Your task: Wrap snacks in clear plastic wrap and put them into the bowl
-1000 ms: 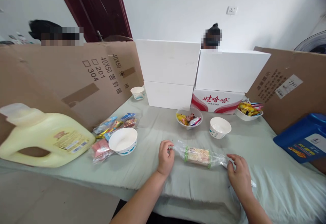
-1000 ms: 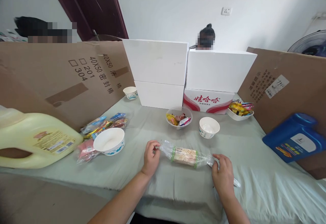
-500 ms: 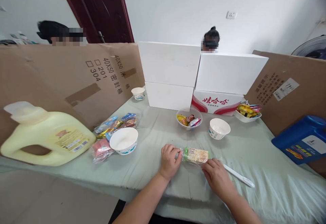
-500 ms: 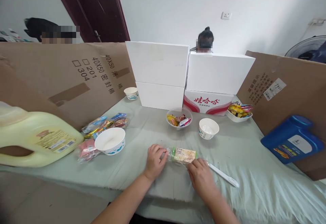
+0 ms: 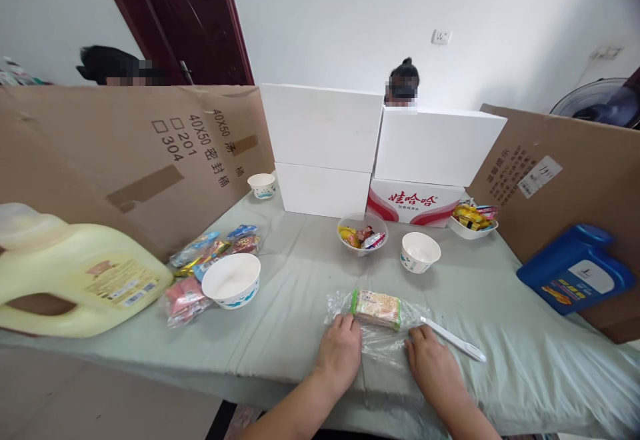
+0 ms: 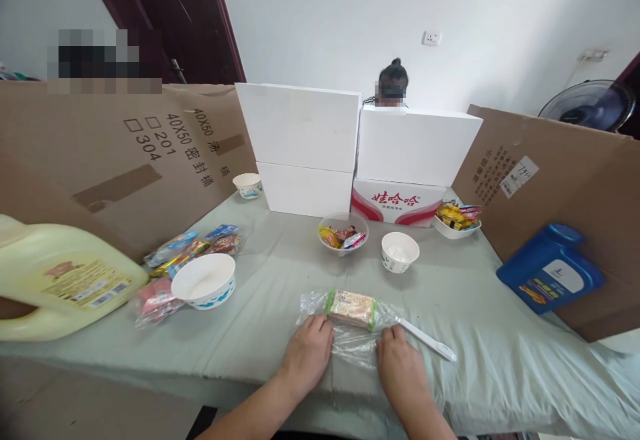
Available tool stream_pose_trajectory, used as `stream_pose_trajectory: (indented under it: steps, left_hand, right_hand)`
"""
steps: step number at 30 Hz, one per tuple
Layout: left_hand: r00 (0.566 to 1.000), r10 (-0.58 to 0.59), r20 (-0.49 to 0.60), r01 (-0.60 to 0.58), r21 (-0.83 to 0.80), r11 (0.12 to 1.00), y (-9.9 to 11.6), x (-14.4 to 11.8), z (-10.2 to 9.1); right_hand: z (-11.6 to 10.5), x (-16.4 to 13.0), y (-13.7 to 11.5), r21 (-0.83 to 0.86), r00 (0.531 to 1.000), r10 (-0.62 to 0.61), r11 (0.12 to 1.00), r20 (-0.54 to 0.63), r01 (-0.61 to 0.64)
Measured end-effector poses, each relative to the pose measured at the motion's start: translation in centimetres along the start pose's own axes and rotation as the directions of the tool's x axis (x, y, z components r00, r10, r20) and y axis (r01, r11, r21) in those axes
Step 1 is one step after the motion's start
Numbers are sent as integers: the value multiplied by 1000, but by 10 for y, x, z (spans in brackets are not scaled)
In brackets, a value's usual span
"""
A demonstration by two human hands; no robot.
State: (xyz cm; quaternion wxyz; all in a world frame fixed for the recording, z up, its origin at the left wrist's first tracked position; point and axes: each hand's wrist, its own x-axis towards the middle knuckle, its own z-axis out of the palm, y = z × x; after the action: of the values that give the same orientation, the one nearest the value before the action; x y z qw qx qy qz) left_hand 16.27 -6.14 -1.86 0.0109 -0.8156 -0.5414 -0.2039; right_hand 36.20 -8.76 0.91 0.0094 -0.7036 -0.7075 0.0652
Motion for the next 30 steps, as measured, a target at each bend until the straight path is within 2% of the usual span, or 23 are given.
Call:
stream_pose_trajectory:
  steps: [3,5,7,9,12,14,20,25,28,30]
  left_hand:
    - [996,-92,-1,92,49,995,-13,0,3]
    - [995,-94,-31,95,61,994,-18,4,2]
    - [998,-4,-58,7,46,999,-19,11,-2]
    - [987,142,-69,-143,-12,990,-19,21,-8]
    - [956,287,-62,-292,-103,951,-20,34,-11]
    - [958,280,-60,-286,-140,948,-23,40,-9]
    - [976,202,-82,-218,-353,910,-39,45,2]
    - [964,182,-192,-257,-524,812,-44,45,0]
    - [950,163,-266,-289,-558,778,-45,46,-2]
    - [943,151,-296,-298,-554,778,-44,47,-4]
  right_hand:
    - [2,7,10,-40,994,91,995,-58,-94]
    - [3,13,13,-4,986,47,999,-162,-49]
    - [3,20,13,71,954,-42,995,-295,66]
    - [2,28,11,168,902,-126,963,-412,211]
    - [4,39,6,262,833,-206,887,-513,381]
    - [8,44,6,277,829,-238,866,-507,417]
    - [15,45,25,360,920,-286,856,-268,371]
    - [-6,44,34,476,938,-282,809,-200,344]
    - [-20,45,34,496,937,-300,795,-180,350]
    - [-24,47,33,483,935,-284,802,-211,353]
